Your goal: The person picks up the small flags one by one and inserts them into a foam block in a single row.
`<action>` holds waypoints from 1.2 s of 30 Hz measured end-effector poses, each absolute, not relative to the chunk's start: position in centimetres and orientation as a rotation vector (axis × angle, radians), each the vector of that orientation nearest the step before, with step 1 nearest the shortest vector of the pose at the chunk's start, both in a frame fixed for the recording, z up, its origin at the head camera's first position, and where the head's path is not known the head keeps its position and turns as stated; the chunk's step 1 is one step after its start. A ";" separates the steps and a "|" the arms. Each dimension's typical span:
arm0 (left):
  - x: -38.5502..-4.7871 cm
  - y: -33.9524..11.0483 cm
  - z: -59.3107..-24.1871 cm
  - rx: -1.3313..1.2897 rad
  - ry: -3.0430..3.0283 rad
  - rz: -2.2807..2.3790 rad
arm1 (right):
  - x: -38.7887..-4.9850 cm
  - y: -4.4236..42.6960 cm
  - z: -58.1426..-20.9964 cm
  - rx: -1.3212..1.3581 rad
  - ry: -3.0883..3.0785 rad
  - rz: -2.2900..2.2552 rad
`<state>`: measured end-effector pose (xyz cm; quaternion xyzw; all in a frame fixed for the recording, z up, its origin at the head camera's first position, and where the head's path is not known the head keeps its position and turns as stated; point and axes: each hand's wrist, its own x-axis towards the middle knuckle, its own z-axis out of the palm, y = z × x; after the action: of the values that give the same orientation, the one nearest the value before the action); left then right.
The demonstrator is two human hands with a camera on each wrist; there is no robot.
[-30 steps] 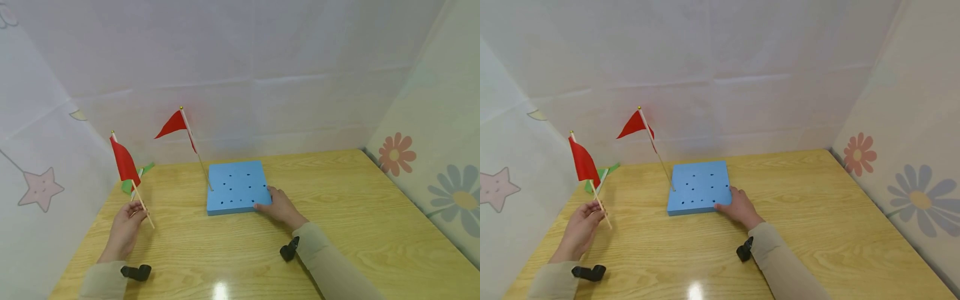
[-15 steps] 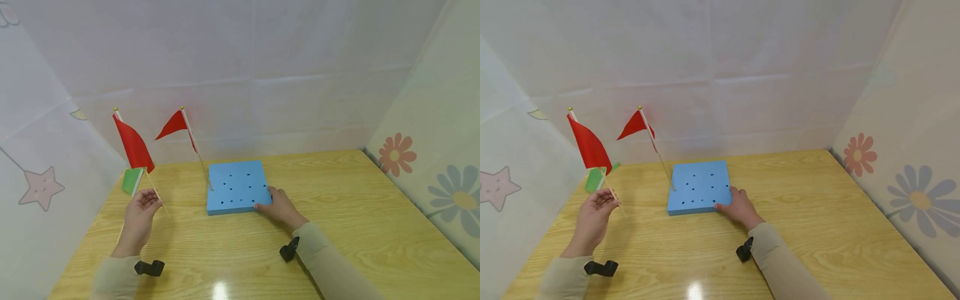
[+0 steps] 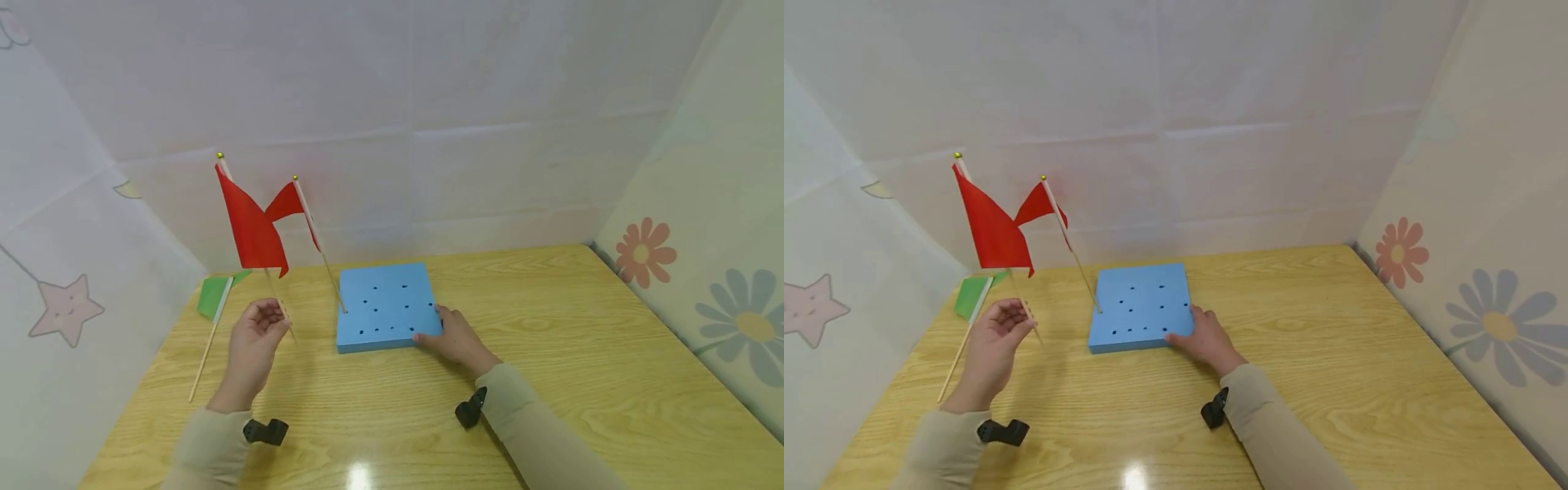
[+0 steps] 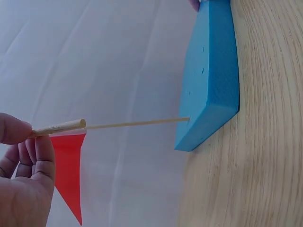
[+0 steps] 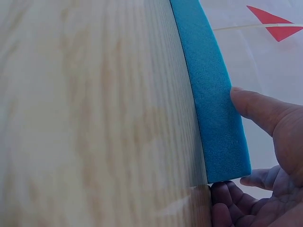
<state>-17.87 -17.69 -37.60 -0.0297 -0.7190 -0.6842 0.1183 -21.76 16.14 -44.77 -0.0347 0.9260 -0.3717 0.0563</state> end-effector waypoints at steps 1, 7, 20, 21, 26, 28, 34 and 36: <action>-17.9 -17.5 -37.5 -0.089 -2.117 -1.993 | -21.8 16.2 -44.8 -0.103 2.809 -1.125; -18.2 -16.4 -37.6 -0.097 -2.187 -1.948 | -21.8 16.2 -44.8 -0.089 2.810 -1.123; -19.7 -15.1 -38.4 -0.217 -2.341 -1.705 | -21.7 16.1 -44.8 -0.072 2.819 -1.116; -19.9 -15.0 -38.4 -0.225 -2.342 -1.697 | -21.7 16.2 -44.8 -0.068 2.817 -1.119; -20.7 -14.3 -38.7 -0.226 -2.358 -1.681 | -21.8 16.1 -45.0 -0.064 2.807 -1.136; -20.9 -14.0 -38.8 -0.225 -2.356 -1.679 | -21.9 16.2 -45.1 -0.066 2.806 -1.137; -21.9 -12.9 -39.1 -0.244 -2.335 -1.685 | -21.8 16.1 -45.0 -0.069 2.814 -1.134; -22.3 -12.6 -39.2 -0.244 -2.337 -1.680 | -21.8 16.1 -45.0 -0.068 2.815 -1.135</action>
<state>-22.33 -12.56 -39.23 -0.0839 -0.8025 -0.5771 0.1263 -21.80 16.10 -45.00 -0.0224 0.9260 -0.3732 0.0528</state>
